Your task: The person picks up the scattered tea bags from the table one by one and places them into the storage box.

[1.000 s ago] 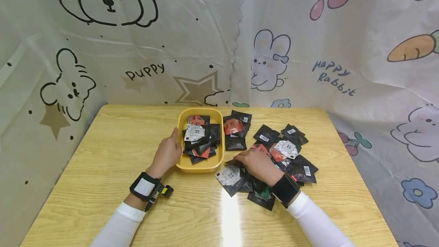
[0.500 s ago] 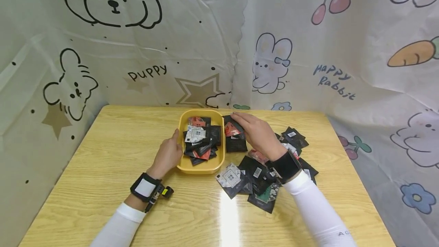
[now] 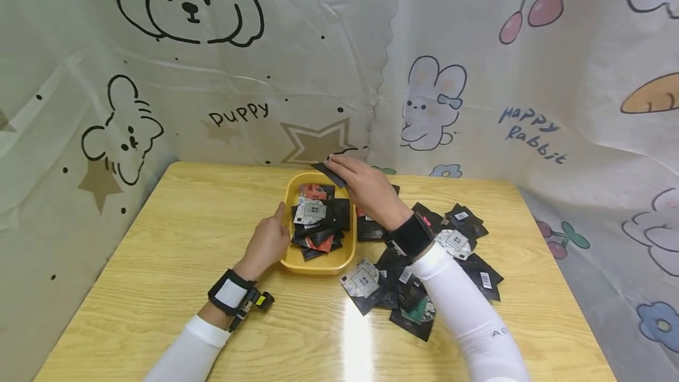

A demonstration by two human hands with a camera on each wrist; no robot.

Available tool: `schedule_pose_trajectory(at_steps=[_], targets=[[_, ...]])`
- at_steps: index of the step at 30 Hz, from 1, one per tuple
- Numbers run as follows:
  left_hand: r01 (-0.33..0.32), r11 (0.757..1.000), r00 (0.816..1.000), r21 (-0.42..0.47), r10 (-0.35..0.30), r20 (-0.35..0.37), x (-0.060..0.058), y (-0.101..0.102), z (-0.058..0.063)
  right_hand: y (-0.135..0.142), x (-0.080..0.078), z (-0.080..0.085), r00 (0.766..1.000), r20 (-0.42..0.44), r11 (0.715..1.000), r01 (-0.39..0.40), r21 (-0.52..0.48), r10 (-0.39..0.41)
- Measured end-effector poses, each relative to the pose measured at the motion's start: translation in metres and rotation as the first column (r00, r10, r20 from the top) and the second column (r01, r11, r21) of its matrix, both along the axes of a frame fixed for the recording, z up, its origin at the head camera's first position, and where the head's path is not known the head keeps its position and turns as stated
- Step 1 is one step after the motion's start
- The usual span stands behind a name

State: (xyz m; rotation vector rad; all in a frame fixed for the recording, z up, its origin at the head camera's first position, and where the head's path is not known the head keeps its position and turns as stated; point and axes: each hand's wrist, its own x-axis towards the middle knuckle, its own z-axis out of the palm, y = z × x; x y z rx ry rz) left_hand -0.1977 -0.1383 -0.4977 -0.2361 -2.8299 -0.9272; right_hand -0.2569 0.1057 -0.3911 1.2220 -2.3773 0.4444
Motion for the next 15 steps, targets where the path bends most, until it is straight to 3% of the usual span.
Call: schedule_pose_trajectory(at_steps=[3, 6, 10, 12, 15], targets=[[0.005, 1.000, 1.000, 0.002, -0.005, 0.014, 0.000, 0.002, 0.000, -0.003, -0.003, -0.003, 1.000, 0.020, 1.000, -0.012, 0.008, 0.012], [0.002, 1.000, 1.000, 0.001, -0.002, 0.011, 0.001, 0.003, -0.001, -0.004, -0.004, -0.008, 0.992, 0.124, 0.995, -0.003, 0.104, -0.010], [0.005, 1.000, 1.000, 0.004, -0.005, 0.010, 0.002, 0.004, -0.002, 0.005, -0.004, -0.013, 0.955, 0.276, 0.967, 0.034, 0.253, -0.105], [0.004, 1.000, 1.000, 0.002, -0.004, 0.006, 0.001, 0.004, -0.002, 0.013, -0.003, -0.014, 0.945, 0.299, 0.963, 0.052, 0.263, -0.132], [0.001, 1.000, 1.000, -0.008, -0.001, -0.004, 0.000, 0.002, 0.000, 0.026, -0.002, -0.012, 0.947, 0.291, 0.971, 0.065, 0.231, -0.132]])
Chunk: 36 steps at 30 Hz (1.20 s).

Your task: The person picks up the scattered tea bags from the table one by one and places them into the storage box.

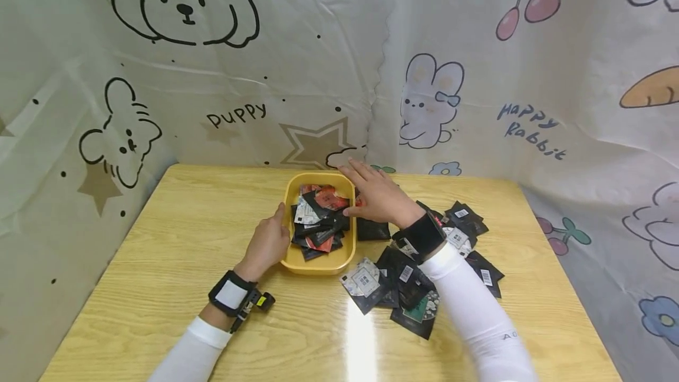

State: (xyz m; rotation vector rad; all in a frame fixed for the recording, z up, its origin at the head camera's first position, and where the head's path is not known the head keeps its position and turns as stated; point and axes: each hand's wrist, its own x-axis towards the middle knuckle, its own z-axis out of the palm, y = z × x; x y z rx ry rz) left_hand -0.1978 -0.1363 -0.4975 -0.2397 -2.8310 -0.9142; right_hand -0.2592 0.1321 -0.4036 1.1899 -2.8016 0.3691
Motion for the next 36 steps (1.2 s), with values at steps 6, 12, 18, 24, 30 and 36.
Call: schedule_pose_trajectory(at_steps=[6, 12, 18, 24, 30, 36], targets=[[-0.002, 1.000, 1.000, 0.000, 0.002, 0.003, 0.000, 0.001, 0.001, 0.035, 0.028, -0.001, 0.999, -0.044, 0.999, 0.032, -0.021, -0.032], [-0.003, 1.000, 1.000, -0.008, 0.003, 0.005, 0.000, 0.000, 0.000, 0.058, 0.074, -0.025, 1.000, 0.005, 0.999, -0.020, 0.038, 0.020], [0.009, 1.000, 1.000, 0.005, -0.009, 0.026, 0.000, 0.000, -0.001, 0.060, 0.111, -0.060, 0.992, 0.090, 0.987, -0.105, 0.122, 0.094], [-0.005, 1.000, 0.999, 0.023, 0.004, 0.045, 0.000, 0.000, 0.001, 0.050, 0.122, -0.086, 0.971, 0.188, 0.969, -0.181, 0.167, 0.149], [0.003, 1.000, 0.999, 0.010, -0.004, 0.042, -0.001, 0.001, 0.001, 0.049, 0.121, -0.095, 0.972, 0.163, 0.972, -0.193, 0.131, 0.171], [-0.006, 1.000, 1.000, 0.008, 0.006, 0.030, -0.001, 0.001, 0.001, 0.047, 0.115, -0.097, 0.978, 0.007, 0.977, -0.209, 0.046, 0.209]])
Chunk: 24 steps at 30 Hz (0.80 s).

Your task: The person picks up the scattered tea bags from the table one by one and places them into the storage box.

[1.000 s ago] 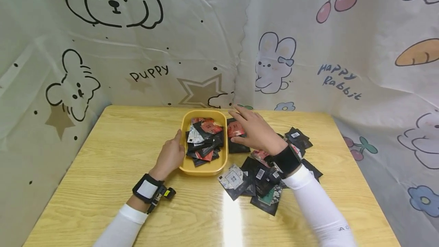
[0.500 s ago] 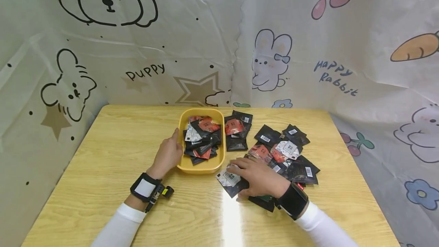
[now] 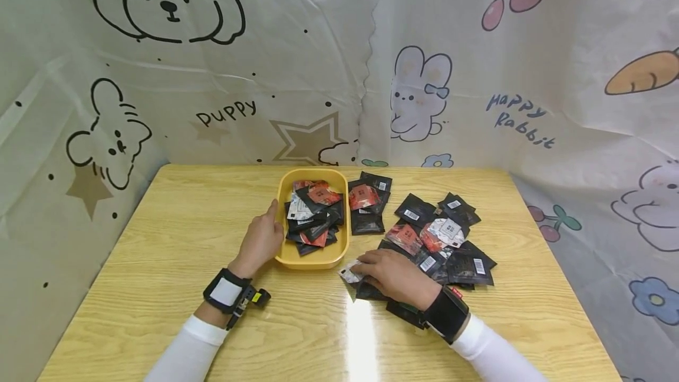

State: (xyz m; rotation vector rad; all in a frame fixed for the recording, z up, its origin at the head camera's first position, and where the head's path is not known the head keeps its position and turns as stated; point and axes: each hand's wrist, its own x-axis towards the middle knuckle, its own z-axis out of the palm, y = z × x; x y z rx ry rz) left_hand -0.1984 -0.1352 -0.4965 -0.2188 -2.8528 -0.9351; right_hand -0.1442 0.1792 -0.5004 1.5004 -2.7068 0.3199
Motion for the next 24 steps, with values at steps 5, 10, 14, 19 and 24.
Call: schedule_pose_trajectory(at_steps=[5, 10, 14, 19, 24], targets=[[0.005, 1.000, 1.000, 0.013, -0.006, 0.028, 0.001, 0.000, 0.000, 0.004, -0.003, 0.018, 0.998, -0.005, 0.997, 0.057, -0.052, -0.057], [0.003, 1.000, 0.999, 0.018, -0.003, 0.034, 0.000, -0.001, 0.000, 0.009, -0.010, 0.053, 0.989, -0.030, 0.987, 0.140, -0.085, -0.143], [-0.001, 1.000, 0.999, 0.023, 0.000, 0.037, -0.001, -0.003, 0.000, 0.004, -0.024, 0.077, 0.980, -0.101, 0.975, 0.155, -0.158, -0.173], [0.005, 1.000, 1.000, 0.018, -0.006, 0.009, -0.001, -0.005, -0.001, -0.016, -0.048, 0.096, 0.969, -0.164, 0.953, 0.136, -0.270, -0.185], [0.008, 1.000, 1.000, 0.014, -0.008, -0.017, -0.001, -0.003, -0.002, -0.045, -0.076, 0.110, 0.959, -0.241, 0.935, 0.058, -0.349, -0.149]])
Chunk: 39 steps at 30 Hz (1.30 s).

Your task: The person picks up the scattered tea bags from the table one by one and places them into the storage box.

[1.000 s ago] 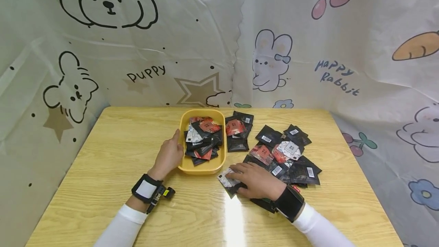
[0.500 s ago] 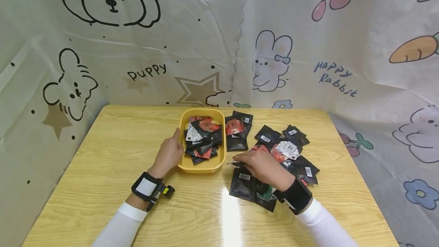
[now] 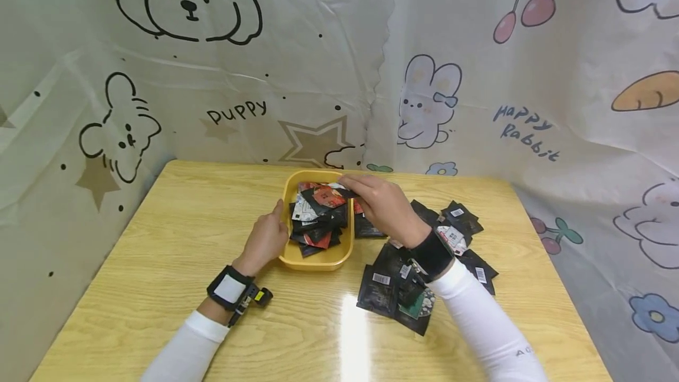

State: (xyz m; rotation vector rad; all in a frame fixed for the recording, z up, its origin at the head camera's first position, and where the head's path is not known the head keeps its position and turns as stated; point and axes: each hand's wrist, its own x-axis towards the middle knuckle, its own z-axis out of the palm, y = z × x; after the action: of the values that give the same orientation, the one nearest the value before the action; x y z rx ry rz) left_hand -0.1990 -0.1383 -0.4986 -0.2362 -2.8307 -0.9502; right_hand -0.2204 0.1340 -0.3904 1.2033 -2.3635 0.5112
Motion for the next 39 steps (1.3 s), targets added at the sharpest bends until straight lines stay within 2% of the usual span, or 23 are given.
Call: schedule_pose_trajectory(at_steps=[6, 9, 11, 13, 16, 18, 23, 26, 29, 34, 39], targets=[[0.004, 1.000, 1.000, 0.008, -0.004, 0.015, 0.002, 0.009, 0.000, -0.024, -0.031, 0.004, 0.997, -0.071, 0.994, -0.042, -0.102, 0.035], [0.005, 1.000, 1.000, 0.006, -0.005, 0.017, 0.003, 0.012, 0.000, -0.030, -0.042, 0.001, 0.998, -0.055, 0.993, -0.047, -0.108, 0.041], [0.006, 1.000, 1.000, 0.002, -0.006, 0.012, 0.003, 0.014, 0.000, -0.031, -0.045, -0.003, 0.999, 0.014, 0.998, -0.049, -0.035, 0.049], [0.009, 1.000, 1.000, -0.002, -0.009, 0.005, 0.004, 0.015, 0.000, -0.030, -0.046, -0.008, 0.992, 0.120, 0.996, -0.046, 0.082, 0.036], [0.017, 1.000, 1.000, -0.009, -0.017, -0.004, 0.003, 0.015, 0.000, -0.024, -0.044, -0.016, 0.967, 0.256, 0.970, -0.047, 0.237, -0.016], [0.020, 1.000, 1.000, -0.015, -0.020, -0.009, 0.003, 0.015, 0.000, -0.018, -0.043, -0.020, 0.954, 0.295, 0.960, -0.026, 0.279, -0.060], [0.015, 1.000, 1.000, -0.011, -0.015, -0.014, 0.002, 0.012, 0.000, 0.006, -0.038, -0.022, 0.938, 0.325, 0.959, 0.025, 0.282, -0.120], [0.013, 1.000, 1.000, -0.010, -0.013, 0.003, 0.002, 0.010, 0.001, 0.023, -0.030, -0.024, 0.935, 0.323, 0.953, 0.049, 0.300, -0.149], [0.007, 1.000, 1.000, -0.014, -0.007, 0.011, 0.001, 0.008, 0.000, 0.039, -0.014, -0.029, 0.932, 0.318, 0.946, 0.069, 0.317, -0.174], [-0.002, 1.000, 1.000, -0.015, 0.002, 0.002, 0.000, 0.004, 0.001, 0.061, 0.025, -0.046, 0.940, 0.302, 0.933, 0.046, 0.357, -0.161], [-0.008, 1.000, 0.999, -0.012, 0.009, 0.033, -0.001, 0.004, 0.003, 0.075, 0.063, -0.071, 0.941, 0.309, 0.920, 0.007, 0.392, -0.138]])
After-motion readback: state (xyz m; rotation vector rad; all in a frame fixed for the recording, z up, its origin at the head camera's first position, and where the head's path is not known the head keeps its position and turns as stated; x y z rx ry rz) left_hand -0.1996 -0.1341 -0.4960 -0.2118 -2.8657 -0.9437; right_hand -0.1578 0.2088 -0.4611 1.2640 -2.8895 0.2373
